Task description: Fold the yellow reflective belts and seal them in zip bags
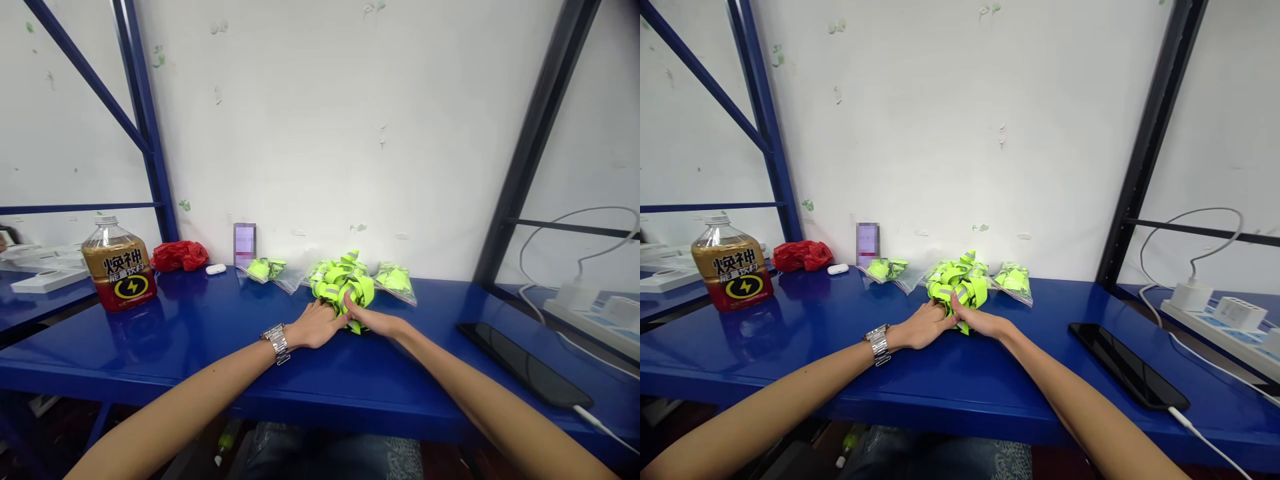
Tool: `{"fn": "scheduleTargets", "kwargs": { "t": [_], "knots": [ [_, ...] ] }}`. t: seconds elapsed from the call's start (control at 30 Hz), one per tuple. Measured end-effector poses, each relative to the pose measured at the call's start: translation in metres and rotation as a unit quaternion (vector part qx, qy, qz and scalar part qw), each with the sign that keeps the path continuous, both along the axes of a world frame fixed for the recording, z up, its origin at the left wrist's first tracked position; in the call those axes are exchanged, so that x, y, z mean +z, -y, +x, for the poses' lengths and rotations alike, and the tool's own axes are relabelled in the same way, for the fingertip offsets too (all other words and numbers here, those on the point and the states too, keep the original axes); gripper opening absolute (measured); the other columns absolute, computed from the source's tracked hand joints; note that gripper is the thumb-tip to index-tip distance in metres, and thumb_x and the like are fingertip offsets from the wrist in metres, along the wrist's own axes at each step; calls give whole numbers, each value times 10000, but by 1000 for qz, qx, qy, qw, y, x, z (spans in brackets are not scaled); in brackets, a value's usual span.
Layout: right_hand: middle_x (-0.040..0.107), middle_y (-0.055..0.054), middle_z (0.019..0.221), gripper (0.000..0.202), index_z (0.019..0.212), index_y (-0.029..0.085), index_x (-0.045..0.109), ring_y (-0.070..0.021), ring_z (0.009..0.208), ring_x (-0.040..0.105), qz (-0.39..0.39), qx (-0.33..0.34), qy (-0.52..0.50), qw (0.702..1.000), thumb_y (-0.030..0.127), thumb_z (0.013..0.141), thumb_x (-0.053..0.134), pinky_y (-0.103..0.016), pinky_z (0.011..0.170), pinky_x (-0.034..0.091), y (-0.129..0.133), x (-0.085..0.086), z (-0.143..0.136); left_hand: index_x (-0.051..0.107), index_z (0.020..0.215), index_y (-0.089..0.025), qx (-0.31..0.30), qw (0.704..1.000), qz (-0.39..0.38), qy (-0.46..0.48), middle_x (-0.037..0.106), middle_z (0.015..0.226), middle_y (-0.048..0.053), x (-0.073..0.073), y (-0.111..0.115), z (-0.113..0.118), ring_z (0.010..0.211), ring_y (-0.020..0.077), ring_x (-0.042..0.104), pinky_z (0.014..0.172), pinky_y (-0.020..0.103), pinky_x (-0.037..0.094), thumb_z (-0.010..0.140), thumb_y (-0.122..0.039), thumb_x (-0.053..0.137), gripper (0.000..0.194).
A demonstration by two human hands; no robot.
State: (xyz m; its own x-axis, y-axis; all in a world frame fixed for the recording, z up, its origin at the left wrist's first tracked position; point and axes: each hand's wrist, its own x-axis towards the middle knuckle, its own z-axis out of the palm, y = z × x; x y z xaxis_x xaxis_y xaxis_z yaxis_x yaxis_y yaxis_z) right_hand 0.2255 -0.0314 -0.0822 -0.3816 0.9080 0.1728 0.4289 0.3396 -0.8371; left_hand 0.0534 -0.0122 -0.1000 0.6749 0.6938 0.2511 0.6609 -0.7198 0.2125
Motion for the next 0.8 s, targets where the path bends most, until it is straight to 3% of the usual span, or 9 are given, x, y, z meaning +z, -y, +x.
{"fn": "scheduleTargets", "kwargs": {
  "t": [0.1, 0.2, 0.37, 0.57, 0.63, 0.7, 0.8],
  "knots": [
    [662, -47, 711, 757, 660, 190, 676, -208, 735, 603, -60, 92, 13, 994, 818, 762, 264, -361, 804, 493, -2, 0, 0, 633, 915, -147, 14, 1000, 20, 11, 653, 943, 128, -3, 0, 3, 882, 264, 573, 769, 358, 420, 955, -509, 194, 571],
    [620, -36, 663, 737, 589, 190, 610, -187, 653, 541, -16, 97, 62, 993, 800, 785, 246, -344, 736, 477, -5, -2, 1, 634, 835, -118, 44, 999, 22, 8, 659, 853, 160, -5, 2, 7, 802, 268, 593, 731, 364, 429, 963, -441, 169, 581],
    [566, -33, 624, 664, 587, 201, 531, -181, 592, 482, 73, 43, 184, 979, 706, 871, 206, -324, 650, 425, 2, -3, 5, 621, 880, -119, 60, 998, 12, 31, 659, 913, 165, -4, 5, 10, 868, 257, 593, 785, 356, 438, 956, -359, 235, 460],
    [606, -71, 621, 492, 656, 200, 622, -208, 594, 562, 221, -77, 278, 932, 560, 897, 389, -320, 647, 414, 31, -5, 19, 613, 788, -120, 64, 997, 30, -15, 652, 887, 185, -2, 6, 10, 850, 279, 591, 732, 372, 452, 935, -313, 262, 427],
    [652, -103, 721, 432, 755, 186, 675, -234, 667, 608, 281, -105, 301, 905, 499, 902, 417, -336, 674, 441, 38, -8, 23, 617, 786, -120, 64, 997, 45, -27, 652, 875, 178, -3, 6, 11, 847, 276, 590, 741, 374, 450, 936, -306, 248, 439],
    [670, -137, 981, 363, 1028, 171, 669, -278, 883, 630, 354, -87, 307, 879, 427, 897, 447, -373, 781, 472, 41, -10, 24, 619, 802, -114, 66, 996, 55, -31, 652, 864, 171, -5, 4, 12, 836, 267, 590, 748, 368, 450, 935, -297, 249, 435],
    [570, -146, 1250, 492, 1340, 163, 468, -306, 1147, 533, 437, -56, 321, 838, 326, 875, 482, -456, 995, 410, 40, -14, 18, 619, 809, -114, 57, 996, 53, -32, 653, 867, 162, -7, 1, 12, 835, 256, 590, 769, 361, 448, 937, -288, 250, 428]
  ]
}}
